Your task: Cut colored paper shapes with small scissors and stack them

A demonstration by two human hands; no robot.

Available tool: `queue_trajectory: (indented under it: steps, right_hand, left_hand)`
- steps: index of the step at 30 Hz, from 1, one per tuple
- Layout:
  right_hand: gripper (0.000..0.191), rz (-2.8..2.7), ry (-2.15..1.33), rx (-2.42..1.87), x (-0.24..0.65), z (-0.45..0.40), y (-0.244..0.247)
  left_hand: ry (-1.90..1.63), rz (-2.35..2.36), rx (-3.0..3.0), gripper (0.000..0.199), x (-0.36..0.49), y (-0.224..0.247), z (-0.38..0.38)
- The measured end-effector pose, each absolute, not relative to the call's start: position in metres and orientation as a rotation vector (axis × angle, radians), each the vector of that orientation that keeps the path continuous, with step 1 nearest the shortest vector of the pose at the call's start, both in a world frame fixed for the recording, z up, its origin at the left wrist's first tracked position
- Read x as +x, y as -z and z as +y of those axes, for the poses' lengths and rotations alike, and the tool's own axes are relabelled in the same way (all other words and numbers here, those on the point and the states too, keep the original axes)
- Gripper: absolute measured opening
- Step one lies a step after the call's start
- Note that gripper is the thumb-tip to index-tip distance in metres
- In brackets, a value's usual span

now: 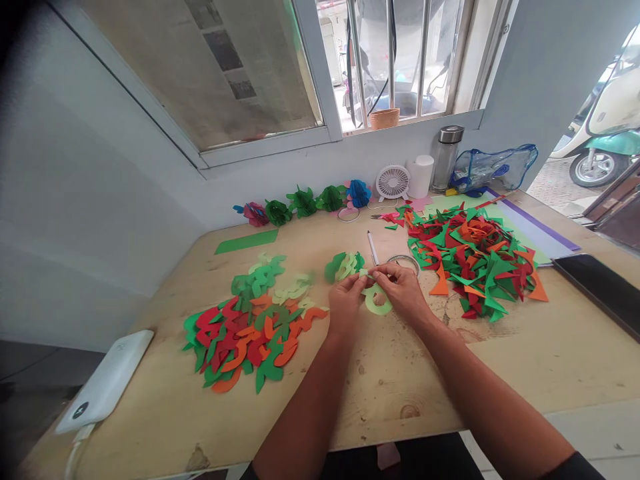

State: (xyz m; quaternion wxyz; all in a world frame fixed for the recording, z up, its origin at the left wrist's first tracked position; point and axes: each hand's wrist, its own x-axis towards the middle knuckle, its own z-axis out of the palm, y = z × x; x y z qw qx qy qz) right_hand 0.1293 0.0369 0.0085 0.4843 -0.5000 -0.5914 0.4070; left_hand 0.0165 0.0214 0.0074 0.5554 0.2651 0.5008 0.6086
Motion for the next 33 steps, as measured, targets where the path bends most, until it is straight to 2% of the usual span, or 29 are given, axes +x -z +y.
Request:
queue_trajectory:
  steps: [6, 19, 33]
  right_hand:
    - [0.021, -1.43, -1.016, -1.199, 0.1282, 0.0354, -0.0106]
    - [0.023, -1.456, -1.003, -1.202, 0.1274, 0.0347, -0.0112]
    - [0.023, -1.755, -0.634, -1.242, 0.1255, 0.0317, -0.0084]
  left_hand:
    - [-1.458, 1.172, 0.641, 0.03, 0.0167, -0.0063, 0.0215]
    - [-1.464, 1.214, 0.649, 0.018, 0.0163, -0.0092, 0.0211]
    - [-1.553, 1.249, 0.683, 0.011, 0.0191, -0.0059, 0.0237]
